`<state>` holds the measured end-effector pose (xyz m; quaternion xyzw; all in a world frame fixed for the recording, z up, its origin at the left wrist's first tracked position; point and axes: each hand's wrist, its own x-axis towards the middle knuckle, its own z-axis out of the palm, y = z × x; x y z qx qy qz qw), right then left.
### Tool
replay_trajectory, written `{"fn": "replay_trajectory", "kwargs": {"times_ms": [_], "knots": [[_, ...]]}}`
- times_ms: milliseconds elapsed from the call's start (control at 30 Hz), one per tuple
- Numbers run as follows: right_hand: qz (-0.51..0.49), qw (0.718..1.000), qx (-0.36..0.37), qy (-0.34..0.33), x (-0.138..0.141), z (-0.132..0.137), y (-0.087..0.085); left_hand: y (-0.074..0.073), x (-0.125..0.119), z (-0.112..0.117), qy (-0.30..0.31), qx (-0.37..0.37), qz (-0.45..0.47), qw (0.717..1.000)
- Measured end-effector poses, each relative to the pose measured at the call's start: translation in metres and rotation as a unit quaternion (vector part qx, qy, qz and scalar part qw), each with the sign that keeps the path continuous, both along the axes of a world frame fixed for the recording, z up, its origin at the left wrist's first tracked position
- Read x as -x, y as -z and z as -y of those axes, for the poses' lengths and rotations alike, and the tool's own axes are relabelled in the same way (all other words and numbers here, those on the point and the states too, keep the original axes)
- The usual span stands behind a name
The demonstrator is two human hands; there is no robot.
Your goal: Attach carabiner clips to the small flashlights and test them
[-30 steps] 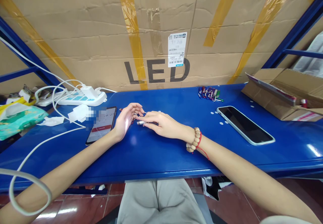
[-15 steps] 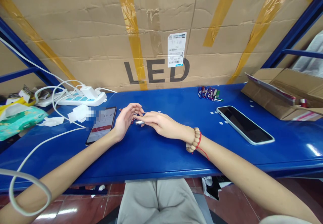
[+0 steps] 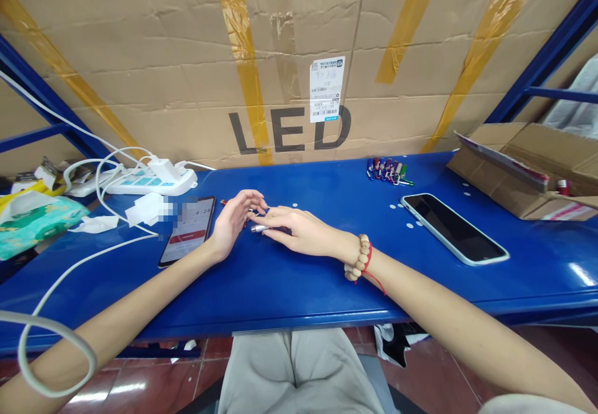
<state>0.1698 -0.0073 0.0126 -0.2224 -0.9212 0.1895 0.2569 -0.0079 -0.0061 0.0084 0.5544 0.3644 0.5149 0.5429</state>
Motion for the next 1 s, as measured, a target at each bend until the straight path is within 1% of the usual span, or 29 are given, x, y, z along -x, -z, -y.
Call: {"fn": "replay_trajectory", "kwargs": {"times_ms": [133, 400, 667, 833, 1000], "knots": [[0.006, 1.0, -0.008, 0.008, -0.0009, -0.0009, 0.0008, 0.0001, 0.0, 0.0005, 0.002, 0.0, -0.001, 1.0], [0.02, 1.0, 0.008, 0.013, -0.001, -0.0013, 0.0005, -0.0006, -0.0003, 0.0011, 0.002, 0.003, -0.002, 1.0], [0.027, 1.0, 0.005, -0.007, -0.0024, -0.0034, 0.0042, -0.0015, -0.0004, 0.0011, 0.0, 0.0, -0.004, 1.0], [0.027, 1.0, 0.0, -0.013, -0.0029, -0.0029, 0.0015, -0.0005, 0.0006, -0.0001, 0.0, -0.003, -0.01, 1.0], [0.031, 0.999, 0.013, -0.001, -0.0031, -0.0023, -0.0006, 0.0, 0.0018, -0.0009, 0.003, -0.001, -0.013, 1.0]]}}
